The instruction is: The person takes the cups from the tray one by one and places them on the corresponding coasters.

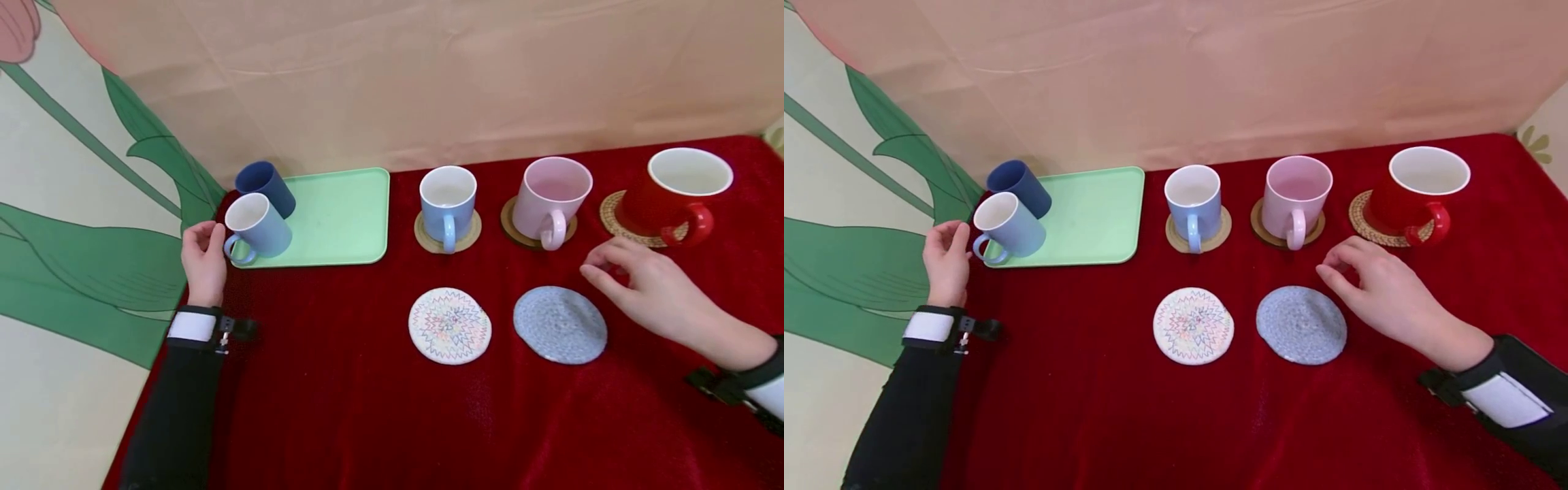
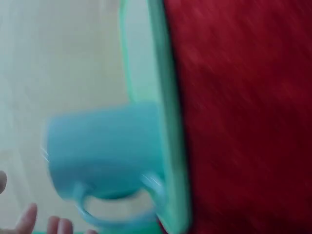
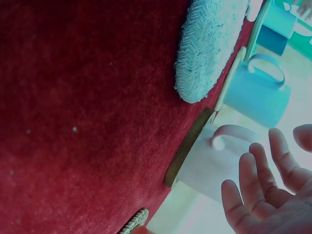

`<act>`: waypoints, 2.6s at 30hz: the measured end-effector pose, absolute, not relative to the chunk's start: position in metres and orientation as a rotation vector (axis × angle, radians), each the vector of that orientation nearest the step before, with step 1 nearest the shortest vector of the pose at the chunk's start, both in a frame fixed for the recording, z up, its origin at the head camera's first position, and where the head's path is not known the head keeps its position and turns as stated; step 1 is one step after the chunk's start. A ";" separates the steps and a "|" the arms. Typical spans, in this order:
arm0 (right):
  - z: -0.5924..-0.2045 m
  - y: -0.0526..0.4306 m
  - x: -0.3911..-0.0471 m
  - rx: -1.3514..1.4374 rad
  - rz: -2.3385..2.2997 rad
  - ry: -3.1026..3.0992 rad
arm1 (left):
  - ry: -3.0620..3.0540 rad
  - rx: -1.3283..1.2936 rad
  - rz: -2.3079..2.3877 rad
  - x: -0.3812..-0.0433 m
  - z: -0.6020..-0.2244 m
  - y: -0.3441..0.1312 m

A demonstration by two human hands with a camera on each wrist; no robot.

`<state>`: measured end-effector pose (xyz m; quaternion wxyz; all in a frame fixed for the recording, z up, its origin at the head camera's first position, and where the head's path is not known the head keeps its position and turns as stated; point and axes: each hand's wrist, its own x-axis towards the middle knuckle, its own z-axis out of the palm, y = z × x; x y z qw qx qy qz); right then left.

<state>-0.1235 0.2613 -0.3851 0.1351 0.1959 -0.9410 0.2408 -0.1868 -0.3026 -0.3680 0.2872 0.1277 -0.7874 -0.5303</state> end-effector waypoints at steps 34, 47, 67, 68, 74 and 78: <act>-0.389 0.260 -0.119 0.602 0.704 -2.745 | -1.923 0.317 -2.231 -0.193 -0.404 -0.275; -0.390 0.261 -0.116 0.607 0.714 -2.736 | -1.869 0.342 -2.328 -0.195 -0.403 -0.251; -0.385 0.259 -0.116 0.632 0.704 -2.737 | -1.837 0.120 -2.254 -0.161 -0.382 -0.203; -0.385 0.259 -0.116 0.633 0.706 -2.738 | -1.840 0.094 -2.272 -0.156 -0.380 -0.197; -0.388 0.259 -0.114 0.644 0.694 -2.776 | -1.891 -0.087 -2.366 -0.121 -0.374 -0.156; -0.391 0.259 -0.112 0.686 0.677 -2.824 | -1.949 -0.163 -2.418 -0.098 -0.373 -0.132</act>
